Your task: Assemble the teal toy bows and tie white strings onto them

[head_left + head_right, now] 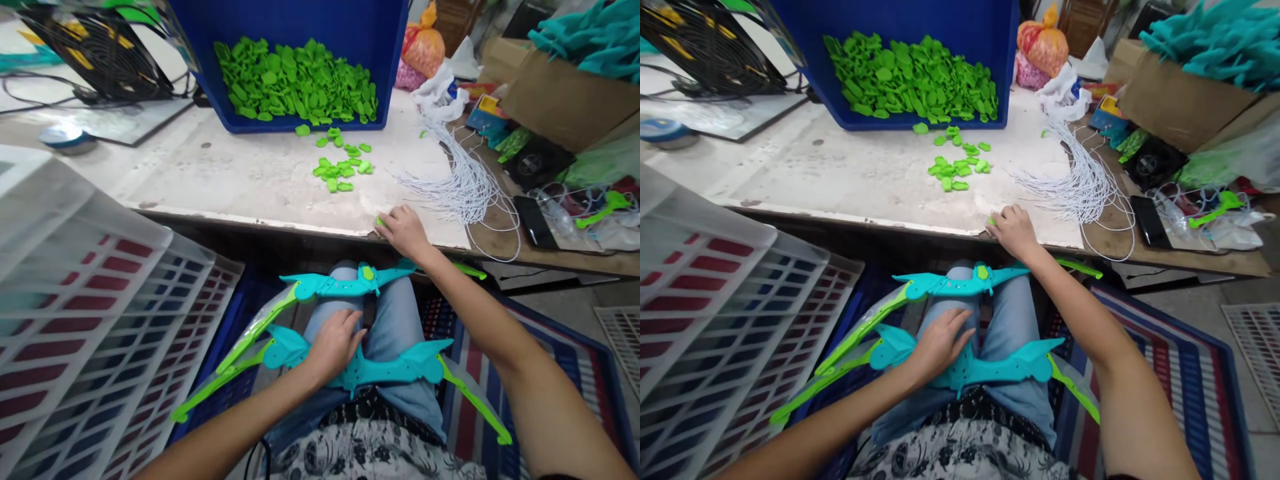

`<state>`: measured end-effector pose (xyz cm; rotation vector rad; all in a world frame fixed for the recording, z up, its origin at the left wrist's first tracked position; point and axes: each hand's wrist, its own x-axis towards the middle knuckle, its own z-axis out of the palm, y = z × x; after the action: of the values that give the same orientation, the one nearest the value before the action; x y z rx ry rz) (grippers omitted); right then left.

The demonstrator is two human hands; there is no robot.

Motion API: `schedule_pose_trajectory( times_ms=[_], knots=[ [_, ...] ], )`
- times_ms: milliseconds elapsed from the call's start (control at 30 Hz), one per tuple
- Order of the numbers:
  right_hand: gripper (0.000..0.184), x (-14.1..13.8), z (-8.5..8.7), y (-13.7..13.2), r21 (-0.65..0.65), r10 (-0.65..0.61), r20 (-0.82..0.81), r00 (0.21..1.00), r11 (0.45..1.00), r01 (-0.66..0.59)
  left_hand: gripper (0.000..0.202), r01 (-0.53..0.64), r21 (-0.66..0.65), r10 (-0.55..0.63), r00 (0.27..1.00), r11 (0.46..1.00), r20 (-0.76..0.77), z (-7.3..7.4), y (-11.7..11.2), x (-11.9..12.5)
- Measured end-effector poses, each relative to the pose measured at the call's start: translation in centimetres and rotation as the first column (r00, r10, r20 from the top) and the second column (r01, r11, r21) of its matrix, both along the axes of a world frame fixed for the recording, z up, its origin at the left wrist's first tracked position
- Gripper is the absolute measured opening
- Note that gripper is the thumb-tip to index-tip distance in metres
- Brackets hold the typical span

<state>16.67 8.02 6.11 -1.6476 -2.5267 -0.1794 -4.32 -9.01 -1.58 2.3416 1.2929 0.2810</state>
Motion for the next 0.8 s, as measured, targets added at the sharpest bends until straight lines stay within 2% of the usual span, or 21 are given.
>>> schedule_pose_trajectory(
  times_ms=[67,167,233,300,400,467,633,700,800],
  knots=[
    [0.030,0.8,-0.5,0.2,0.004,0.065,-0.029,0.997,0.998,-0.065,0.039,-0.011,-0.171,-0.008,0.994,0.985,-0.105,1.1,-1.2,-0.8],
    [0.028,1.3,-1.0,0.9,-0.017,0.137,-0.097,0.986,0.990,-0.139,0.039,0.036,-0.365,-0.127,0.966,0.930,-0.227,2.3,-2.0,-1.6],
    [0.027,1.3,-1.2,0.7,-0.015,0.121,-0.158,0.980,0.992,-0.125,0.034,0.045,-0.447,-0.178,0.949,0.893,-0.260,2.7,-2.2,-1.6],
    [0.027,1.4,-1.1,-0.6,0.013,0.098,-0.234,0.967,0.995,-0.098,0.031,0.012,-0.522,-0.170,0.952,0.853,-0.255,2.7,-2.4,-1.2],
    [0.026,1.6,-0.9,-5.1,0.035,0.133,-0.370,0.920,0.991,-0.130,0.034,-0.038,-0.613,-0.103,0.975,0.789,-0.194,2.1,-2.3,-0.4],
    [0.025,1.9,-1.1,-9.3,0.028,0.192,-0.433,0.881,0.979,-0.200,0.036,-0.034,-0.632,-0.053,0.992,0.774,-0.119,1.5,-1.7,0.3],
    [0.024,2.0,-3.7,-19.5,-0.024,0.286,-0.451,0.845,0.943,-0.332,0.022,0.058,-0.666,-0.012,0.997,0.744,0.073,0.4,0.9,1.9],
    [0.023,1.7,-5.1,-22.1,-0.030,0.283,-0.454,0.845,0.943,-0.331,0.020,0.085,-0.689,0.015,0.990,0.720,0.138,0.3,1.7,2.4],
    [0.022,1.0,-6.7,-23.8,-0.025,0.255,-0.468,0.846,0.953,-0.301,0.022,0.090,-0.772,0.087,0.979,0.629,0.185,0.3,2.2,2.7]
  ],
)
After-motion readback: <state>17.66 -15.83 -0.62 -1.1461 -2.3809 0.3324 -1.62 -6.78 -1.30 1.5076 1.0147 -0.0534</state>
